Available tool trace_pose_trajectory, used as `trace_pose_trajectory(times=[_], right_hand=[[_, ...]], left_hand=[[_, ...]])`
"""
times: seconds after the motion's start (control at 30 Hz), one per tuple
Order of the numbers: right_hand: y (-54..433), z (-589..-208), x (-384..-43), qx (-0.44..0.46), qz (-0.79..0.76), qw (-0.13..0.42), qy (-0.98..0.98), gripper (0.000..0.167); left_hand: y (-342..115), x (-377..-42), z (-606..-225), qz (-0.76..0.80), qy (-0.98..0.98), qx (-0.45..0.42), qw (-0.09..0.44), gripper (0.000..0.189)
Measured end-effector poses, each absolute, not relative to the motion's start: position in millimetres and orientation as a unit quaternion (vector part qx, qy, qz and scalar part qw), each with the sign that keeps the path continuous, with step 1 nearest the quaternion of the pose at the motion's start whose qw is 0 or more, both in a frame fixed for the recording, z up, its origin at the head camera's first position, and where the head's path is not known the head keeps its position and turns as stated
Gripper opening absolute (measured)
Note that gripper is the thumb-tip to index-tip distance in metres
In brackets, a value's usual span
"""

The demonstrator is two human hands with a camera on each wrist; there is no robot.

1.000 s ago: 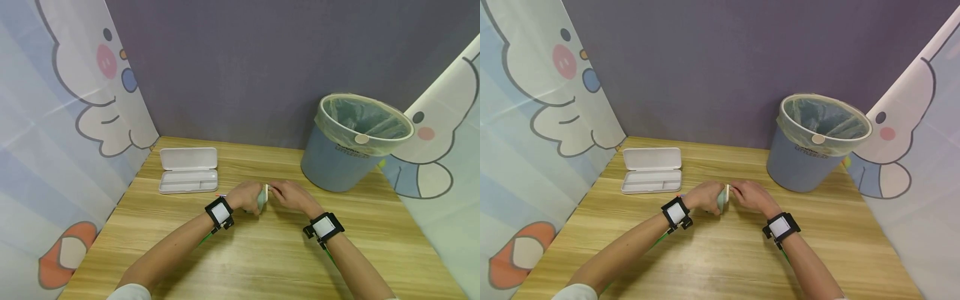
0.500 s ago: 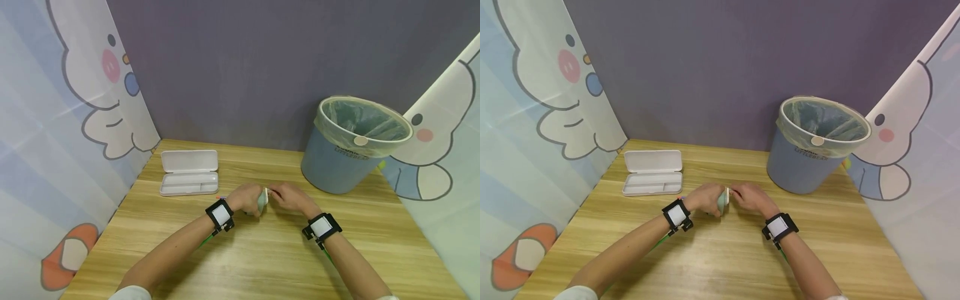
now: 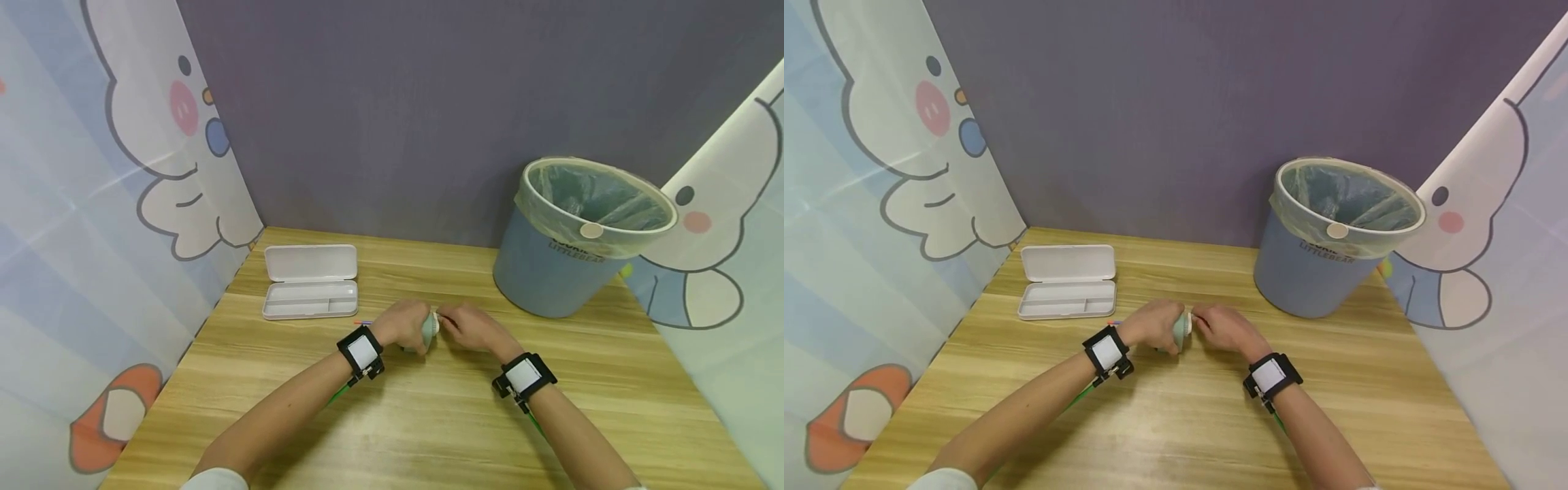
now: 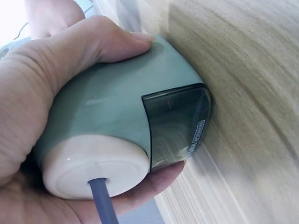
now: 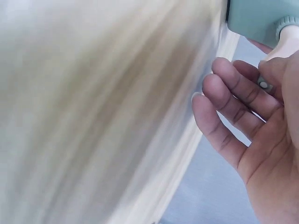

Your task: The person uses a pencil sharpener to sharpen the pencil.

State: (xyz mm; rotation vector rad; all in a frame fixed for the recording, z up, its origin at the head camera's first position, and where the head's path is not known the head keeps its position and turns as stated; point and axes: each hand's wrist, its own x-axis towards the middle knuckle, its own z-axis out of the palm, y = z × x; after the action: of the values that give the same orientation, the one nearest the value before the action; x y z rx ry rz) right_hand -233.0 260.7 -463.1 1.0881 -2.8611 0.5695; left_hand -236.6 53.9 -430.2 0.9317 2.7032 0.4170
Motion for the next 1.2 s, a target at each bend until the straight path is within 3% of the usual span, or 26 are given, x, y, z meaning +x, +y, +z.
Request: trace_pose_trajectory(times=[0.67,1.2], right_hand=[[259,-468,-218,0.355,0.19,-0.066,-0.913,0.017],[258,-465,-201,0.369,0.243,-0.098,-0.892,0.025]], left_hand=[[57,-237,-433,0.144,0.934,0.308,0.113,0.046],[56,-237,-437,0.163,0.935,0.295,0.111,0.044]])
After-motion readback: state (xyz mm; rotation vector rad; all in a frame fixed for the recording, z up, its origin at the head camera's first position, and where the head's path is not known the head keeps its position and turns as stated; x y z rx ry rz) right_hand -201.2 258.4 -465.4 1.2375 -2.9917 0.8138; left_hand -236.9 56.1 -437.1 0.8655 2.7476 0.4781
